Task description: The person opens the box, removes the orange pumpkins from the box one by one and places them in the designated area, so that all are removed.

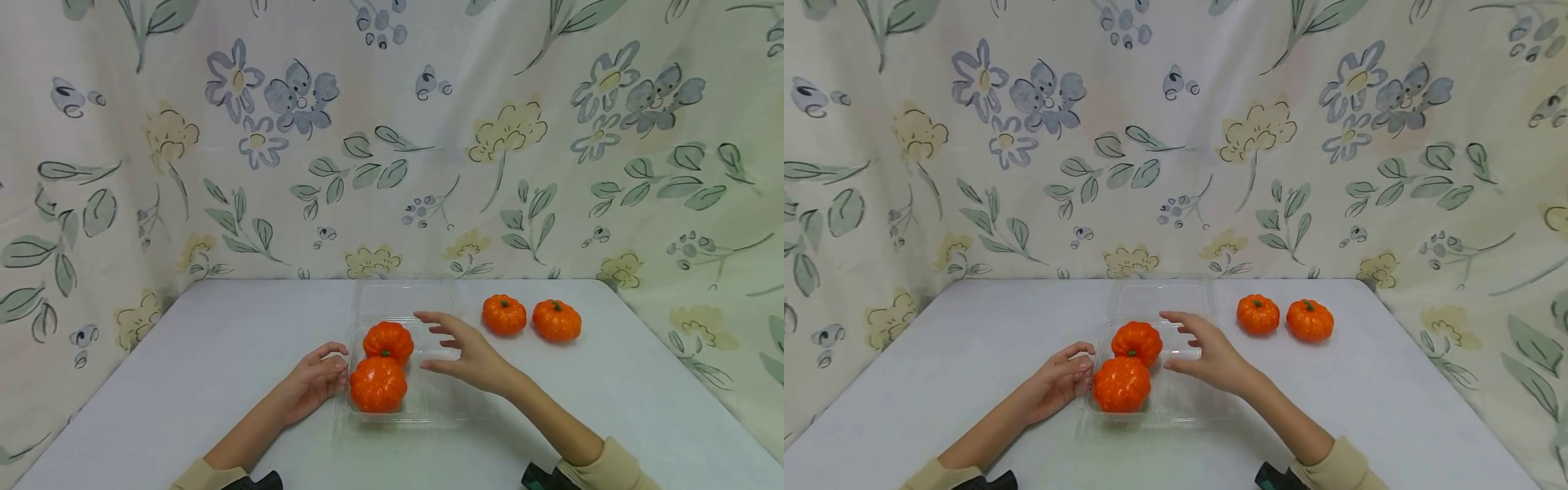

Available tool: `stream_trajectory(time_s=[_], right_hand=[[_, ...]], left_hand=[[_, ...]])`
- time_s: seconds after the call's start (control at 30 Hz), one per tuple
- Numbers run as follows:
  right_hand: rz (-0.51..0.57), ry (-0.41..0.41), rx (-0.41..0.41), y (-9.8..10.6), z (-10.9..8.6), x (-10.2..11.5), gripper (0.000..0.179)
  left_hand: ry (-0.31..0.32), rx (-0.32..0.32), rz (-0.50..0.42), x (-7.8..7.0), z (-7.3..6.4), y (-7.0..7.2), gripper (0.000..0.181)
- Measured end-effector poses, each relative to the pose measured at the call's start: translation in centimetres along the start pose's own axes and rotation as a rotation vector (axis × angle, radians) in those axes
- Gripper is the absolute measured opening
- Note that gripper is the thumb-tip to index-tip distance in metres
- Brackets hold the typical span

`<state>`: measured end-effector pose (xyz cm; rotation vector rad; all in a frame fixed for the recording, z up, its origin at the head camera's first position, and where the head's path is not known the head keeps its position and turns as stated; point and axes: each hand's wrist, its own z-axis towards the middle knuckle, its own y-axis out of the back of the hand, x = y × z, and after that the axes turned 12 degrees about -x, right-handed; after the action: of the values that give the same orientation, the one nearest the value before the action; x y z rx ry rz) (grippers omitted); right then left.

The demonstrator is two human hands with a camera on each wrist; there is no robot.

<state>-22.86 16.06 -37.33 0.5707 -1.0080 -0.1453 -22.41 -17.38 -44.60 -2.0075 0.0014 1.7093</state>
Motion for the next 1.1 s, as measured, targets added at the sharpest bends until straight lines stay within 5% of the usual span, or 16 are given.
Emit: stream_trajectory(time_s=[0.33, 1.1], right_hand=[[-0.002, 0.032, 0.058, -0.8, 0.6, -0.4, 0.067], [0.000, -0.033, 0.190, -2.1, 3.4, -0.6, 0.059]], left_hand=[[-0.001, -0.012, 0.011, 0.0, 0.0, -0.1, 0.014], [0.007, -0.030, 0.015, 0.0, 0.0, -0.1, 0.014]])
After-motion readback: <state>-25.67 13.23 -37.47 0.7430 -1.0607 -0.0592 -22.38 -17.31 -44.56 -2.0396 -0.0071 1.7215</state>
